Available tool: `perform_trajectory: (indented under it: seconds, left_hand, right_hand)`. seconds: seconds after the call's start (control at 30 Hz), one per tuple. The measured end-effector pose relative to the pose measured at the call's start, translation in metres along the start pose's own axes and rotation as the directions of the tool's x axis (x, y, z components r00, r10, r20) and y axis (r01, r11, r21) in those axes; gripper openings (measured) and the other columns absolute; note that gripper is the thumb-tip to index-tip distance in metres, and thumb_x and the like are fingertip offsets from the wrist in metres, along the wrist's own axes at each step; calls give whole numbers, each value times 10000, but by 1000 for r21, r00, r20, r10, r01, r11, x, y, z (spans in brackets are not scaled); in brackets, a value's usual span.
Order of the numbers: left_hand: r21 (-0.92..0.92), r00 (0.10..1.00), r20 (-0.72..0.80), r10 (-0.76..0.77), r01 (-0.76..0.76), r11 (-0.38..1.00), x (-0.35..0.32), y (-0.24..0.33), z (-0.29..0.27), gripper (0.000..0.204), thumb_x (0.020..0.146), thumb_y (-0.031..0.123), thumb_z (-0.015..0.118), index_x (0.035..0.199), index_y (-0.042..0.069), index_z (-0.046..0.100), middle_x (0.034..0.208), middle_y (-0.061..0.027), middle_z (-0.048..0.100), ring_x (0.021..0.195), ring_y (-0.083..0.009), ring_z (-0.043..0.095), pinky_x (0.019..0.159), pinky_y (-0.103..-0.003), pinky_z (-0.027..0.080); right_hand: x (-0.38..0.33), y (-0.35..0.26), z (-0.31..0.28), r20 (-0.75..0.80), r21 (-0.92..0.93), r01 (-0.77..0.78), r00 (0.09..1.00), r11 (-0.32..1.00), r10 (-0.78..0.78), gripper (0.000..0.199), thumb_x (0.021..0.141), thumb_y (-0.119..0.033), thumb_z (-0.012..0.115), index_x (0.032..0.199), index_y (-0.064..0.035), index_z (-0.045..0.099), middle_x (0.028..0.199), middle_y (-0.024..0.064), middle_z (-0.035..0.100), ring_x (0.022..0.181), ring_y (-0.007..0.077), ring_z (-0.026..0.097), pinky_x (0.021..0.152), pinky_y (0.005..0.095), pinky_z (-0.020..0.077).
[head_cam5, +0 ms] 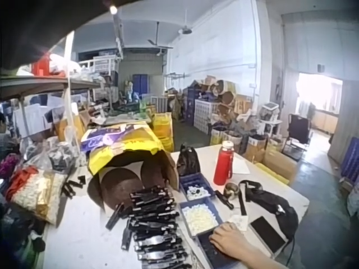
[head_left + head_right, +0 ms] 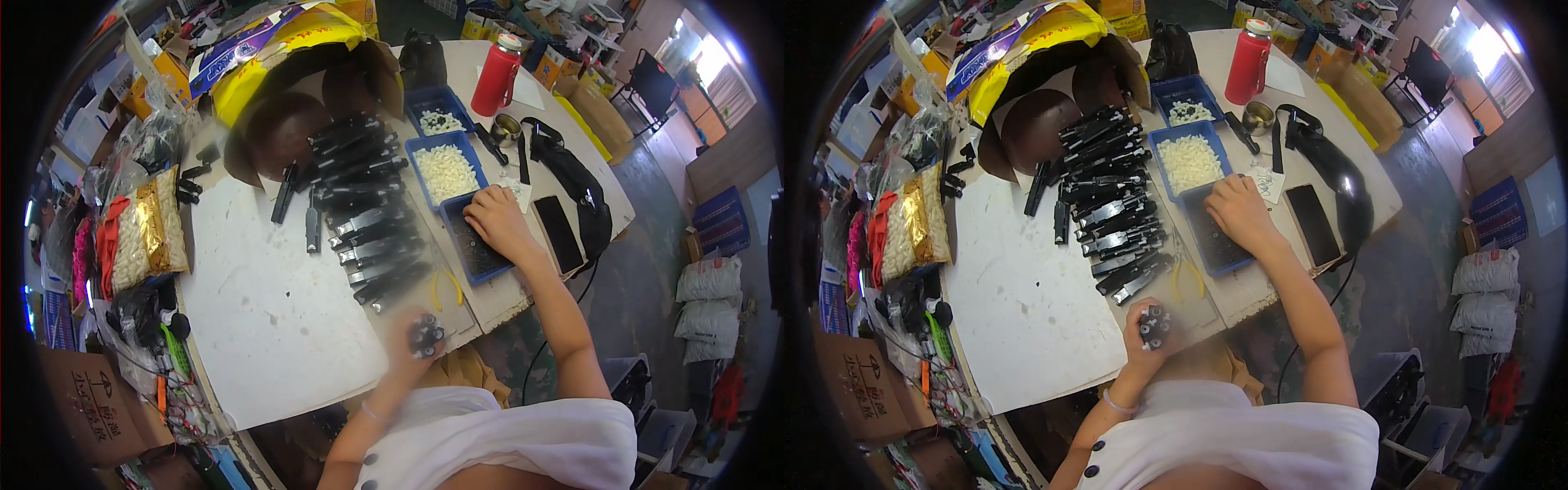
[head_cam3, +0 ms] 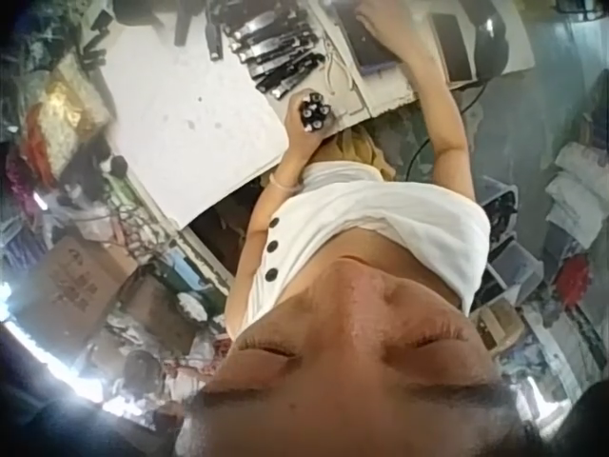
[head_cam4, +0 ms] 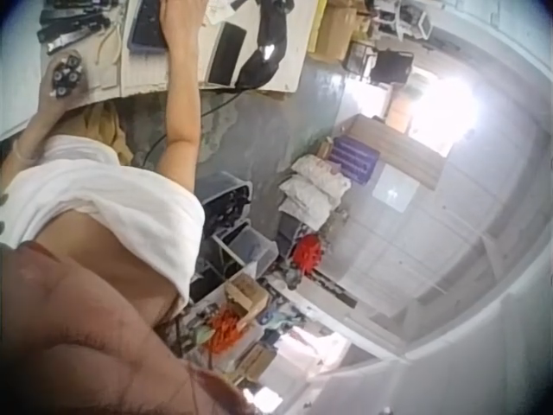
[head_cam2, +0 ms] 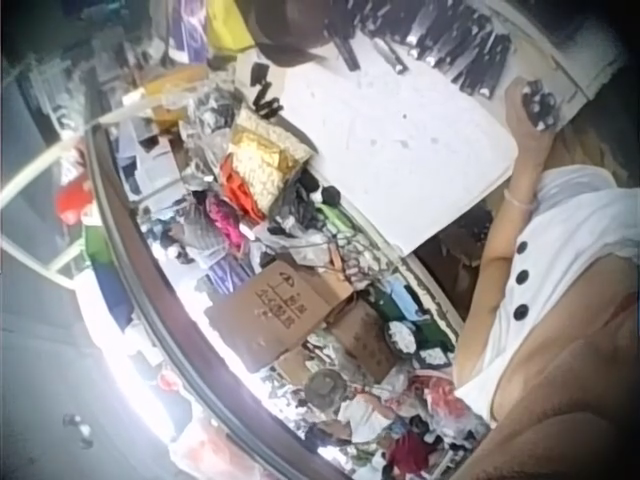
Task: Manually assembling small plastic components by inserting white pins into a black circular base at a workbench.
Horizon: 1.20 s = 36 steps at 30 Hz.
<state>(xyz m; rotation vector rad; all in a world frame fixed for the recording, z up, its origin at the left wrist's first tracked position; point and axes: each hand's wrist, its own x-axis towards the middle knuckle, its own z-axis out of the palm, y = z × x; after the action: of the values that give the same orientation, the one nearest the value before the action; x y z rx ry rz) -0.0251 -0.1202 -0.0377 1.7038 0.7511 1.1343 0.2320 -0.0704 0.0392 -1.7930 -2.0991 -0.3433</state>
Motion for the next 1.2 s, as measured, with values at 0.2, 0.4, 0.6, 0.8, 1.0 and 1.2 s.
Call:
perform_trajectory:
  seconds: [0.2,0.4,0.6,0.8,1.0,1.2]
  left_hand:
    - [-28,1000,-1,4,-4,1000,1,-1,1,539,587,106,751,1057,83,488,1003,-133,568,900,-294,565,789,-376,457]
    - [-53,1000,17,-3,4,999,2,1,0,503,619,132,741,1051,79,488,975,-127,557,894,-291,553,788,-375,452]
    - [-35,1000,-8,-9,9,999,3,3,0,487,625,138,737,1043,75,495,968,-127,554,892,-293,548,782,-379,449]
    - [-32,999,29,30,-29,999,4,5,3,553,648,144,732,1116,61,449,1001,-132,528,909,-285,537,788,-375,443]
    - [-62,999,40,-8,10,998,2,6,0,573,648,119,725,1131,45,425,1008,-132,498,890,-270,530,773,-361,448]
    - [-47,999,41,26,-24,999,4,11,-1,550,664,104,721,1122,46,423,1006,-131,494,871,-261,533,767,-355,450]
  right_hand:
    - [1,1,11,65,-72,-4,998,997,8,83,741,-138,618,781,-65,613,778,49,509,824,215,467,722,323,360]
    - [-2,1,20,-25,-12,-29,999,999,29,75,754,-139,611,748,-66,593,776,56,509,796,225,467,707,334,360]
    - [-2,-6,7,-126,100,-101,986,990,113,77,713,-150,636,728,-91,588,695,43,509,751,226,478,675,332,355]
    - [-1,-77,-62,25,630,133,981,765,-191,103,730,-147,650,748,-88,568,734,37,517,809,220,483,741,320,357]
    - [-1,-104,-85,122,500,373,863,781,-490,116,754,-167,596,825,-93,542,828,39,503,852,222,486,784,326,369]
    - [-3,-111,-92,257,248,486,801,838,-541,165,711,-159,542,851,-73,525,846,35,494,872,191,477,821,313,371]
